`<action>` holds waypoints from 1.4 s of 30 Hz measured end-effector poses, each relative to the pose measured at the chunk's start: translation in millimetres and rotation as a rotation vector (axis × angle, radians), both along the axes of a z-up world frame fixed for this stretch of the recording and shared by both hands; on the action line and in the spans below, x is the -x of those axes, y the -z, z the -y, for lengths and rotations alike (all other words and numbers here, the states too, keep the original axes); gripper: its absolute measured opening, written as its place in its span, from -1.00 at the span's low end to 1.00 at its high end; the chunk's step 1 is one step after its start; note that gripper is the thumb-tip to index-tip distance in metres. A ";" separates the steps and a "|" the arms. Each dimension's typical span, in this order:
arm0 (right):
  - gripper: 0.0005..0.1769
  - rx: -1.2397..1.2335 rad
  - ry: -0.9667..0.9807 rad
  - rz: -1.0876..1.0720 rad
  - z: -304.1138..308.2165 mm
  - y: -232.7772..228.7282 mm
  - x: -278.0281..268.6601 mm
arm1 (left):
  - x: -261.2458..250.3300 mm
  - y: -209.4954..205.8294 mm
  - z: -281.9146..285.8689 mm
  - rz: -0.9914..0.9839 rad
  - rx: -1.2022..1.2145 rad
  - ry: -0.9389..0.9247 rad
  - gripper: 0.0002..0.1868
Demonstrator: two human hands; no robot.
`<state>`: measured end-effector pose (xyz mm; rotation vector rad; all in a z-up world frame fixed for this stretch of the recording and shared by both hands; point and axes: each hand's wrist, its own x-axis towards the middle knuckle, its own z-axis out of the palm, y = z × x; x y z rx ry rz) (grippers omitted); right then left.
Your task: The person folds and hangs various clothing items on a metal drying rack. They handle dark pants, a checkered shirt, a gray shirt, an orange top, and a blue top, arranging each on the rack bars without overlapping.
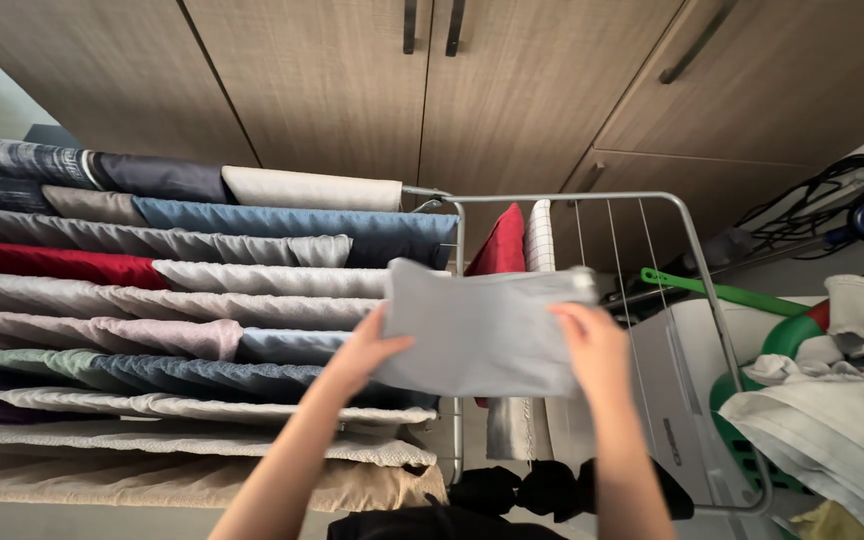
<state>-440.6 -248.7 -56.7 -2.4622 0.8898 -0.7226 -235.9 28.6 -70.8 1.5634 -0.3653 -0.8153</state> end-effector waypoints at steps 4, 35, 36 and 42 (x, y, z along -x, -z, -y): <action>-0.75 0.161 0.118 -0.087 42.4 -15.1 70.0 | 48.4 36.1 55.0 0.271 0.238 0.241 -0.12; -0.24 -0.877 0.045 -0.162 13.6 154.6 60.6 | 211.4 77.4 172.4 1.388 -0.358 0.749 -0.47; -0.22 -0.877 0.064 -0.304 17.9 156.9 58.7 | 205.6 53.3 169.6 0.649 -0.292 0.580 -0.31; -0.30 -1.015 0.107 -0.476 -28.0 31.8 58.3 | 177.0 -12.4 178.3 -0.349 -0.314 0.246 -0.08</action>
